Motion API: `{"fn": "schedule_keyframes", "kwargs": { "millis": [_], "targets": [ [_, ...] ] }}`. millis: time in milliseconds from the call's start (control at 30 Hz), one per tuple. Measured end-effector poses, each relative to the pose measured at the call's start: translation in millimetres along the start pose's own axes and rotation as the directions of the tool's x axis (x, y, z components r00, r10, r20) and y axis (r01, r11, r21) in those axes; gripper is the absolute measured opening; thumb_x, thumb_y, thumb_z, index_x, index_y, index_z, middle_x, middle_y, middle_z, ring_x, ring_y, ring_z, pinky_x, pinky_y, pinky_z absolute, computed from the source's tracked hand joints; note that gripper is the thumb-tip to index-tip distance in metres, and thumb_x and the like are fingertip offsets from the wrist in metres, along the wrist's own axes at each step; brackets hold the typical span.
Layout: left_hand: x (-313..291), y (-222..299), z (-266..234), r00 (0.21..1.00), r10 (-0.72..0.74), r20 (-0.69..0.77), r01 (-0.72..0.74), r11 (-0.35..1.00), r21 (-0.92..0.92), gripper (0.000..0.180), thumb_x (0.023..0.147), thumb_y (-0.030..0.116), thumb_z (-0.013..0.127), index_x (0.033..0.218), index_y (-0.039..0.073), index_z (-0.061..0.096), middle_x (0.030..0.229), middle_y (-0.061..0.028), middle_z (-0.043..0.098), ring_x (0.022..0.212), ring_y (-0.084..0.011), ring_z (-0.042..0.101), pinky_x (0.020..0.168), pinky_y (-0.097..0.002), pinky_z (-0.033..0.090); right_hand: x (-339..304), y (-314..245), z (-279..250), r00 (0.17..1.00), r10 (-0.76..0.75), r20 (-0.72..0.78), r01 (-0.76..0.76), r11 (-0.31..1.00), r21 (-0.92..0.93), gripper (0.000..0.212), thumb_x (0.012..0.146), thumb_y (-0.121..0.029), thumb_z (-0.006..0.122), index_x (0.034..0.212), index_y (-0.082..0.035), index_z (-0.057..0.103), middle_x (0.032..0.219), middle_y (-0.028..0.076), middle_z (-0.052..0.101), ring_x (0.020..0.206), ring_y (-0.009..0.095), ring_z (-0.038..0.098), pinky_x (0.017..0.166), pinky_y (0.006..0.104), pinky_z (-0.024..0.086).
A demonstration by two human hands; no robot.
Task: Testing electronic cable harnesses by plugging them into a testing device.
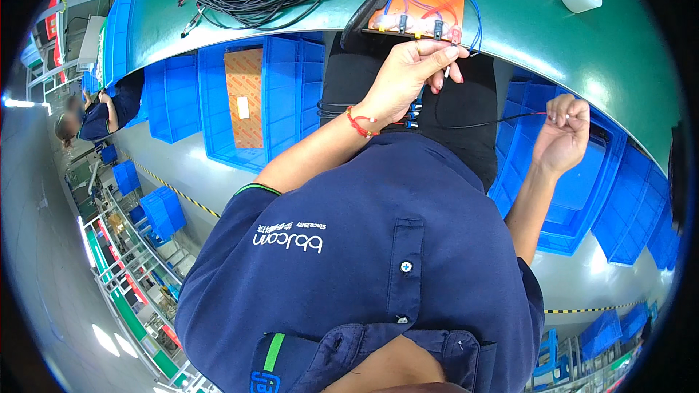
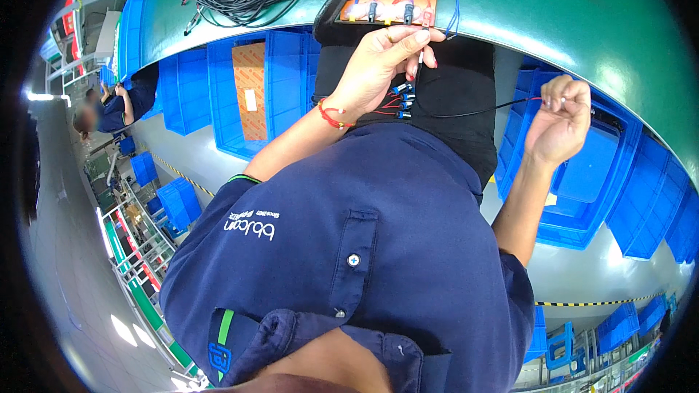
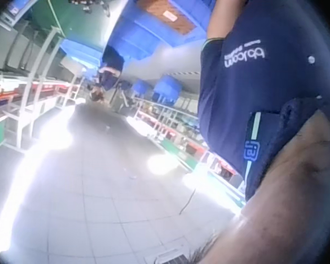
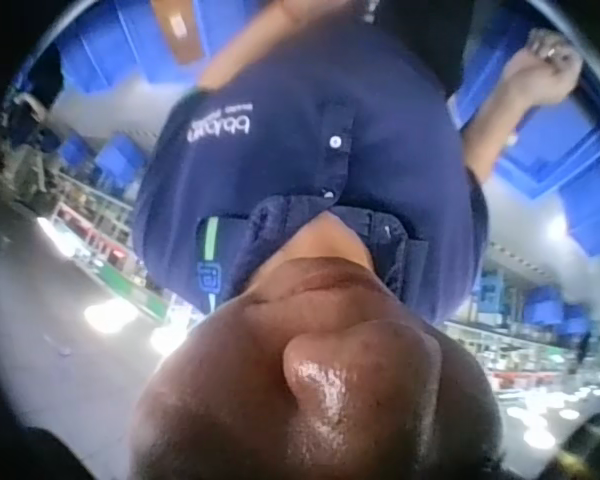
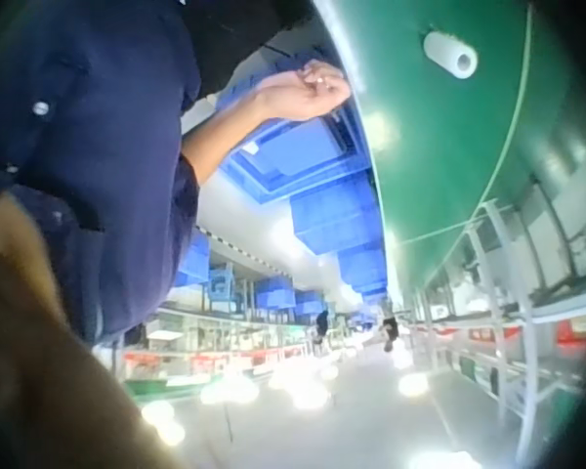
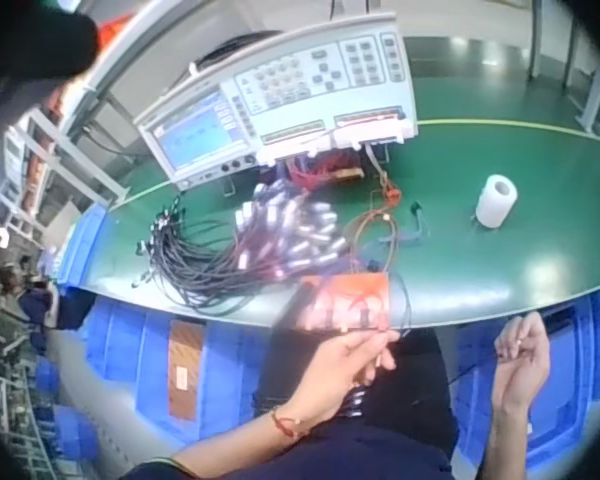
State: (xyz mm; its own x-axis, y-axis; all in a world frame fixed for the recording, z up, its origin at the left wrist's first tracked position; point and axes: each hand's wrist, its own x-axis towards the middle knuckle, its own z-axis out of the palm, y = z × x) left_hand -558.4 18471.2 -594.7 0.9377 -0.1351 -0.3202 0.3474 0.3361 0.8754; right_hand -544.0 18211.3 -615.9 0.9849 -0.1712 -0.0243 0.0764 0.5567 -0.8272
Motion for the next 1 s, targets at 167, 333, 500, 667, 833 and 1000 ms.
{"fn": "schedule_keyframes", "kwargs": {
  "millis": [167, 333, 500, 667, 833, 1000],
  "targets": [
    [-4, 16, 9, 0.990, -0.142, 0.021, 0.143, 0.984, -0.105, 0.040, 0.100, 0.036, 0.053, 0.105, -0.001, 0.067, 0.076, -0.0041, 0.065, 0.060, -0.0044, 0.050, 0.060, -0.0196, 0.042, 8, -21, -20, 0.993, -0.090, -0.072, 0.088, 0.996, -0.034, 0.003, 0.077, -0.009, 0.041, 0.075, -0.006, 0.041, 0.066, 0.005, 0.036, 0.064, 0.015, 0.032, 0.061, 0.0303, 0.028],
    [1, 2, 15, 0.999, -0.047, -0.007, 0.046, 0.995, -0.088, 0.039, 0.100, 0.037, 0.053, 0.098, 0.002, 0.067, 0.061, 0.0004, 0.056, 0.052, -0.0034, 0.044, 0.050, -0.0179, 0.035, 9, -45, -46, 0.983, -0.181, -0.022, 0.178, 0.980, -0.087, 0.005, 0.077, -0.008, 0.043, 0.073, -0.007, 0.041, 0.064, 0.004, 0.035, 0.063, 0.015, 0.031, 0.061, 0.0295, 0.028],
    [0, -1, 11, 0.999, -0.044, 0.015, 0.046, 0.994, -0.099, 0.036, 0.101, 0.035, 0.051, 0.092, 0.003, 0.066, 0.060, 0.0008, 0.055, 0.050, -0.0025, 0.042, 0.049, -0.0182, 0.033, 15, -62, -60, 0.963, -0.267, 0.043, 0.270, 0.960, -0.078, 0.009, 0.077, -0.013, 0.046, 0.072, -0.008, 0.042, 0.064, 0.004, 0.036, 0.063, 0.016, 0.032, 0.062, 0.0300, 0.027],
    [-32, 9, 0, 0.976, -0.062, 0.207, 0.055, 0.998, 0.042, 0.035, 0.102, 0.032, 0.050, 0.090, 0.002, 0.065, 0.059, -0.0002, 0.055, 0.051, -0.0030, 0.044, 0.049, -0.0191, 0.034, 22, -82, -58, 0.960, -0.266, 0.089, 0.274, 0.957, -0.098, 0.010, 0.075, -0.016, 0.048, 0.072, -0.007, 0.044, 0.066, 0.005, 0.036, 0.067, 0.016, 0.034, 0.067, 0.0307, 0.028],
    [-67, 68, -54, 0.960, 0.279, -0.020, -0.271, 0.946, 0.176, 0.035, 0.102, 0.029, 0.050, 0.096, -0.002, 0.066, 0.060, -0.0014, 0.057, 0.051, -0.0044, 0.049, 0.047, -0.0196, 0.036, 35, -69, 10, 0.970, -0.203, 0.137, 0.205, 0.979, 0.005, 0.009, 0.074, -0.013, 0.049, 0.073, -0.007, 0.042, 0.065, 0.004, 0.034, 0.067, 0.015, 0.032, 0.068, 0.0302, 0.028],
    [-73, 150, -148, 0.622, 0.689, -0.372, -0.648, 0.720, 0.251, 0.035, 0.104, 0.027, 0.046, 0.100, -0.003, 0.065, 0.060, 0.0004, 0.050, 0.051, -0.0048, 0.037, 0.049, -0.0208, 0.030, 43, -15, 128, 0.926, -0.036, 0.377, -0.023, 0.988, 0.150, 0.013, 0.077, -0.015, 0.050, 0.077, -0.006, 0.040, 0.068, 0.002, 0.032, 0.069, 0.016, 0.031, 0.069, 0.0309, 0.029]
  ]
}}
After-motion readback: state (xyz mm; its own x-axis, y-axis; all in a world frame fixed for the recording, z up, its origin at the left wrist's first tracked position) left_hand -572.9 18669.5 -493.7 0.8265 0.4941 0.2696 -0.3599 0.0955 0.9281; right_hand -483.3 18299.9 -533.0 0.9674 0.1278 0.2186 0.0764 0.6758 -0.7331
